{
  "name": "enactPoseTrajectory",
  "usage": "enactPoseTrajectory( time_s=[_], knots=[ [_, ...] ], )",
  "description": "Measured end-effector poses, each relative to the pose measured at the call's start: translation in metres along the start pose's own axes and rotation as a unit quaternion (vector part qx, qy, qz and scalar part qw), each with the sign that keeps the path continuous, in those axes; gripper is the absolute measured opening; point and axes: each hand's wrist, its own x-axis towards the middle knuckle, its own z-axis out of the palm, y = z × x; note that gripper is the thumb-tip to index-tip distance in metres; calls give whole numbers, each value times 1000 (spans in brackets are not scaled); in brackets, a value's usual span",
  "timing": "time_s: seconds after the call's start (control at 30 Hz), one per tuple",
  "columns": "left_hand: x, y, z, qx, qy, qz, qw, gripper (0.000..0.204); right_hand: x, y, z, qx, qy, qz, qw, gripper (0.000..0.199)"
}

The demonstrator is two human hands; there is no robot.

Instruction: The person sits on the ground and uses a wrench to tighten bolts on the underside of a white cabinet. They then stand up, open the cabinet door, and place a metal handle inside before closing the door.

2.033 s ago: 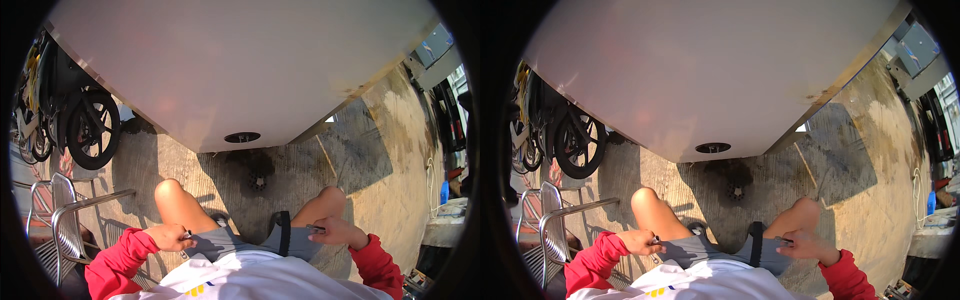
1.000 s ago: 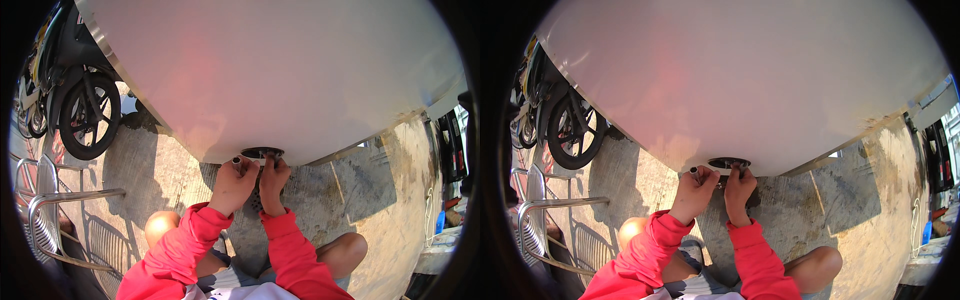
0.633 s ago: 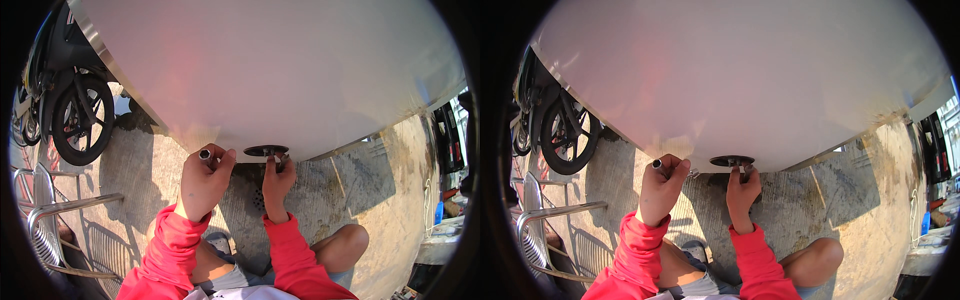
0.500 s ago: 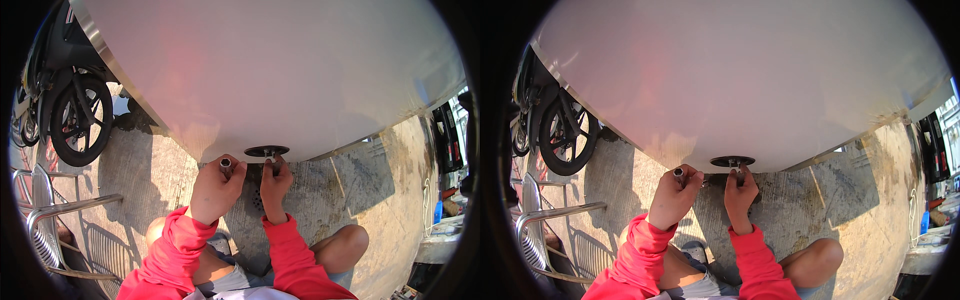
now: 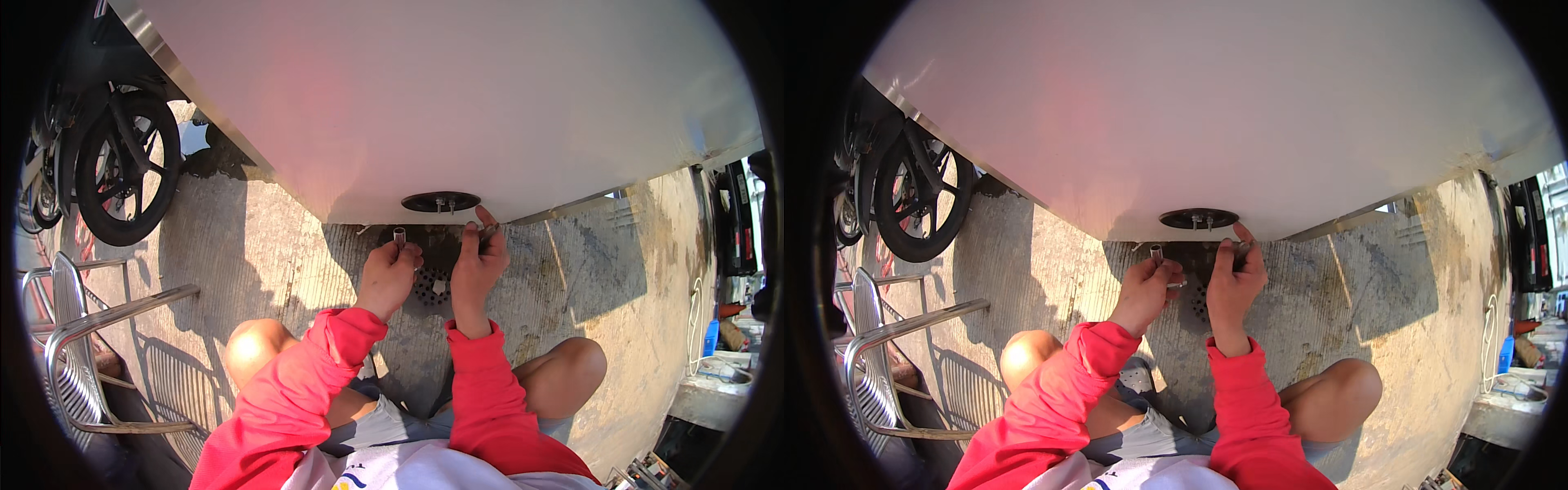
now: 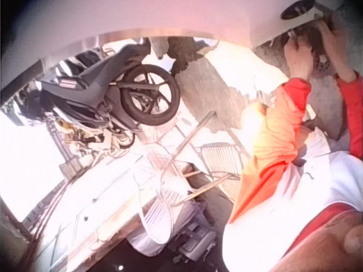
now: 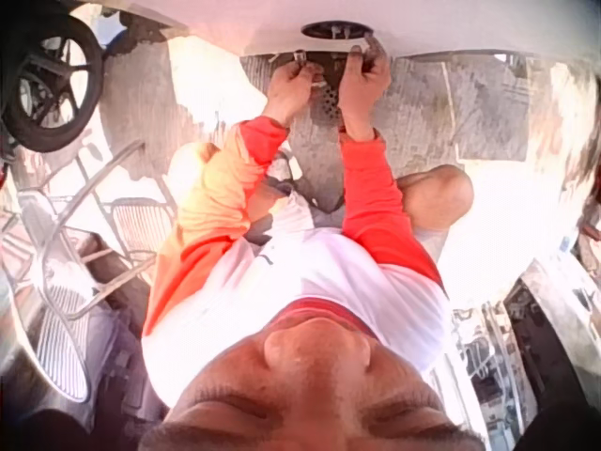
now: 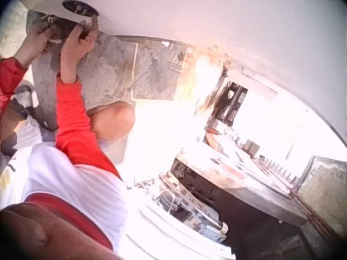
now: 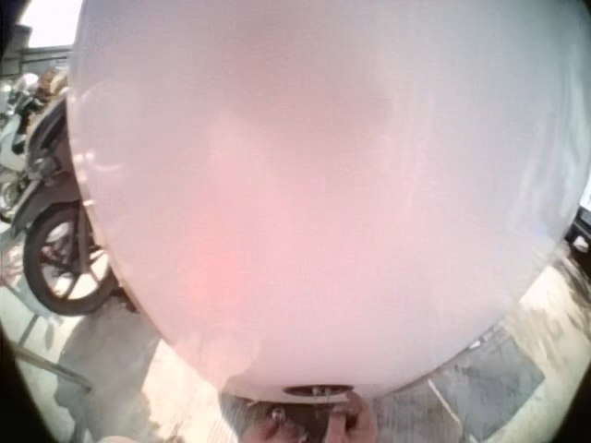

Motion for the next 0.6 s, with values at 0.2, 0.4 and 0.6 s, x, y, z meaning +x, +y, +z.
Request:
enactPoseTrajectory(
  time_s=[0.2,0.4,0.6],
  knots=[
    [3,-4,0,38,-77,43,995,33,-1,8,-48,-25,-136,95,986,24],
    [-22,5,30,-122,-102,-2,987,33,-18,-19,-78,-84,-384,62,917,35],
    [18,-118,35,96,-37,-122,987,46,-43,105,-103,-385,-519,76,760,29]
  ],
)
